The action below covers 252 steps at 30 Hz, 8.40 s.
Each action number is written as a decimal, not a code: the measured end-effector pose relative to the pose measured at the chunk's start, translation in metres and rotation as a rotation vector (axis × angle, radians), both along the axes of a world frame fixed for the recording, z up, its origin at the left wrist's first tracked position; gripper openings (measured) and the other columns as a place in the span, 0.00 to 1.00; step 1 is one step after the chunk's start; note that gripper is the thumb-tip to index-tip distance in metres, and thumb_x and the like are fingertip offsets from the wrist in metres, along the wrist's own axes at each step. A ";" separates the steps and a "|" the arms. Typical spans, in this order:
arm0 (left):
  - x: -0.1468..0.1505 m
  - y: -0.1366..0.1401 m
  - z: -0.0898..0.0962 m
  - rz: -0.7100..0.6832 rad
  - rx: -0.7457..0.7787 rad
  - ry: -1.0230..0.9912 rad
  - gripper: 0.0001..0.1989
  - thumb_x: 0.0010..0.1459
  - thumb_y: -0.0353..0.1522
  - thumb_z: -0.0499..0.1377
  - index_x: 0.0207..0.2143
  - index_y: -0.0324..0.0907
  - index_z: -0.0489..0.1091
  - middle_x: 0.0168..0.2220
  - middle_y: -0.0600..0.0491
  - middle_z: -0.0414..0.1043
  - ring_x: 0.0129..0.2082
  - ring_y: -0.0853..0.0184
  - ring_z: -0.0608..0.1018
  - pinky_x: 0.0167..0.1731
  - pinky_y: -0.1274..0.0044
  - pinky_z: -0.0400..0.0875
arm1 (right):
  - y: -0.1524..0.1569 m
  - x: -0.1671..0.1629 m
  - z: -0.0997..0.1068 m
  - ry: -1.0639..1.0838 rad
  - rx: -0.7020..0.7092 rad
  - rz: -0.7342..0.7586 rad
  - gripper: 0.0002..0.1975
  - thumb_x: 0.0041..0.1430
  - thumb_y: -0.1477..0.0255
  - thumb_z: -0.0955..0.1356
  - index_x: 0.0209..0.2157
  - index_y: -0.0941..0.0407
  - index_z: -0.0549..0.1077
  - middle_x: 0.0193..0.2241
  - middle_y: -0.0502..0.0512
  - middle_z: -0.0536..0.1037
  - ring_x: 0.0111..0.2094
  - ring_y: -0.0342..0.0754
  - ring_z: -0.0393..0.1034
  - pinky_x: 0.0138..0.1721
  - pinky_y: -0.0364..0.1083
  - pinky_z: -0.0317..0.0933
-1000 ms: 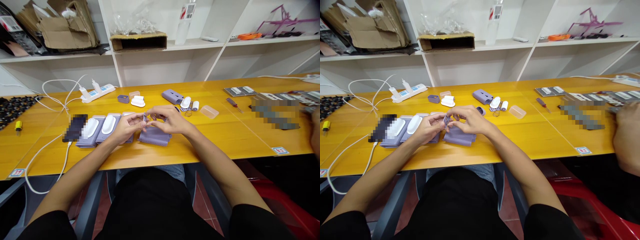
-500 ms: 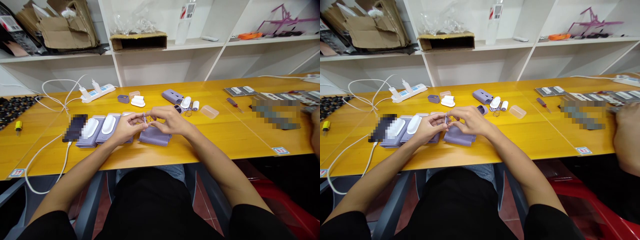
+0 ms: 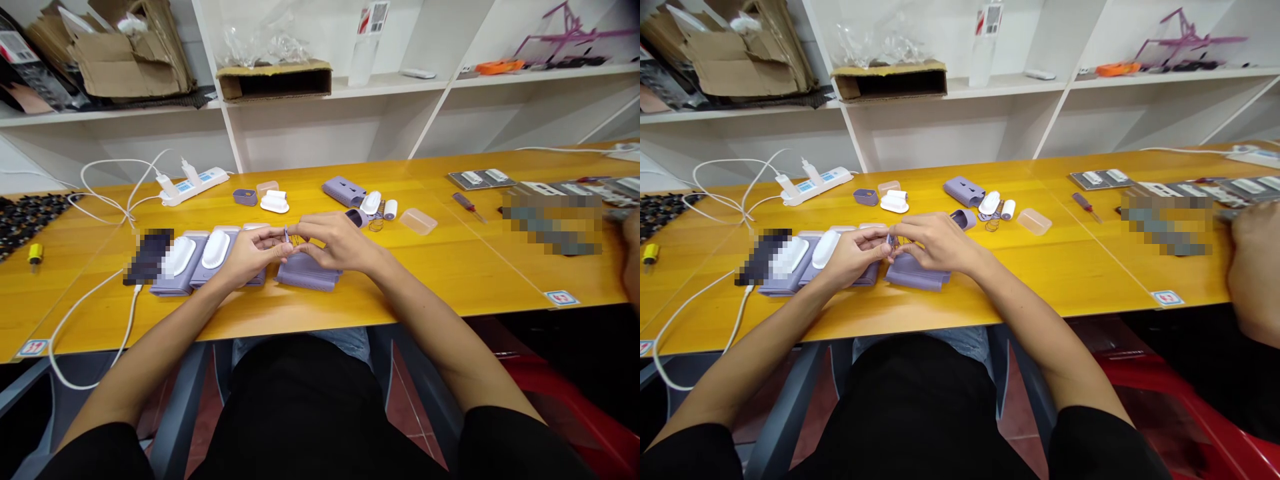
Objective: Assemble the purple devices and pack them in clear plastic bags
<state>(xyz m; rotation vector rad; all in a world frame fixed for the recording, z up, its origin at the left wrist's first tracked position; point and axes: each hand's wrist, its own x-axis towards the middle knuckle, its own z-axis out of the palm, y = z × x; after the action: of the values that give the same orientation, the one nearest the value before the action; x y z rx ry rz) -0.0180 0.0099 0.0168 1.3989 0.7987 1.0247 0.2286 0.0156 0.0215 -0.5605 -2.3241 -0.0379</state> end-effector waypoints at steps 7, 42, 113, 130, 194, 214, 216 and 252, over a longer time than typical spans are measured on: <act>-0.003 0.001 -0.003 -0.016 0.074 0.022 0.32 0.42 0.39 0.88 0.50 0.40 0.89 0.42 0.48 0.87 0.42 0.60 0.86 0.43 0.70 0.84 | 0.003 0.004 0.001 0.093 -0.069 0.039 0.15 0.82 0.59 0.70 0.51 0.55 0.83 0.36 0.54 0.84 0.35 0.50 0.76 0.41 0.48 0.65; 0.000 0.000 -0.012 -0.037 0.034 -0.024 0.39 0.47 0.45 0.87 0.58 0.38 0.87 0.43 0.42 0.89 0.41 0.57 0.87 0.39 0.70 0.83 | 0.002 0.004 0.008 0.177 -0.247 0.075 0.23 0.78 0.48 0.73 0.46 0.55 0.84 0.31 0.50 0.81 0.29 0.45 0.68 0.35 0.46 0.60; 0.002 -0.006 -0.012 -0.013 0.405 0.339 0.13 0.74 0.35 0.59 0.37 0.41 0.79 0.28 0.53 0.86 0.26 0.68 0.86 0.30 0.80 0.82 | -0.005 -0.013 -0.010 -0.076 -0.101 -0.142 0.04 0.76 0.69 0.72 0.44 0.55 0.79 0.37 0.57 0.85 0.36 0.52 0.73 0.38 0.48 0.54; 0.003 -0.009 -0.011 0.124 0.498 0.360 0.18 0.79 0.44 0.59 0.39 0.43 0.80 0.28 0.53 0.86 0.24 0.65 0.86 0.28 0.77 0.82 | -0.006 -0.021 -0.015 0.041 -0.210 -0.213 0.12 0.77 0.64 0.71 0.53 0.56 0.77 0.37 0.57 0.85 0.36 0.53 0.77 0.38 0.48 0.57; 0.009 -0.013 -0.005 0.148 0.271 0.185 0.25 0.68 0.54 0.71 0.35 0.41 0.80 0.26 0.51 0.84 0.23 0.63 0.86 0.24 0.77 0.84 | -0.005 -0.022 -0.013 0.138 -0.192 -0.099 0.07 0.72 0.69 0.70 0.48 0.54 0.76 0.39 0.56 0.82 0.37 0.51 0.73 0.41 0.49 0.62; 0.002 -0.009 0.003 -0.058 0.276 0.159 0.22 0.70 0.51 0.71 0.45 0.39 0.83 0.36 0.48 0.89 0.31 0.61 0.90 0.35 0.73 0.90 | -0.001 -0.014 -0.014 0.096 -0.144 -0.099 0.06 0.75 0.69 0.69 0.50 0.54 0.77 0.43 0.58 0.85 0.40 0.54 0.76 0.43 0.50 0.63; 0.001 -0.009 0.005 -0.065 0.300 0.183 0.19 0.71 0.48 0.70 0.45 0.39 0.82 0.36 0.49 0.89 0.31 0.62 0.90 0.37 0.73 0.90 | -0.002 -0.015 -0.014 0.096 -0.151 -0.093 0.05 0.75 0.70 0.70 0.49 0.54 0.76 0.43 0.58 0.85 0.40 0.54 0.76 0.43 0.50 0.63; 0.002 -0.009 -0.007 0.085 0.329 0.282 0.13 0.73 0.42 0.64 0.37 0.45 0.77 0.23 0.55 0.82 0.19 0.66 0.84 0.22 0.79 0.79 | -0.004 -0.020 -0.022 0.043 -0.089 -0.193 0.16 0.80 0.61 0.68 0.60 0.55 0.73 0.45 0.61 0.85 0.40 0.56 0.79 0.40 0.51 0.65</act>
<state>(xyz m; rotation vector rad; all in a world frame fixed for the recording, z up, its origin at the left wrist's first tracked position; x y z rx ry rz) -0.0156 0.0005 0.0098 1.8329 0.9306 1.0719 0.2089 0.0121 -0.0004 -0.8213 -2.2313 -0.0136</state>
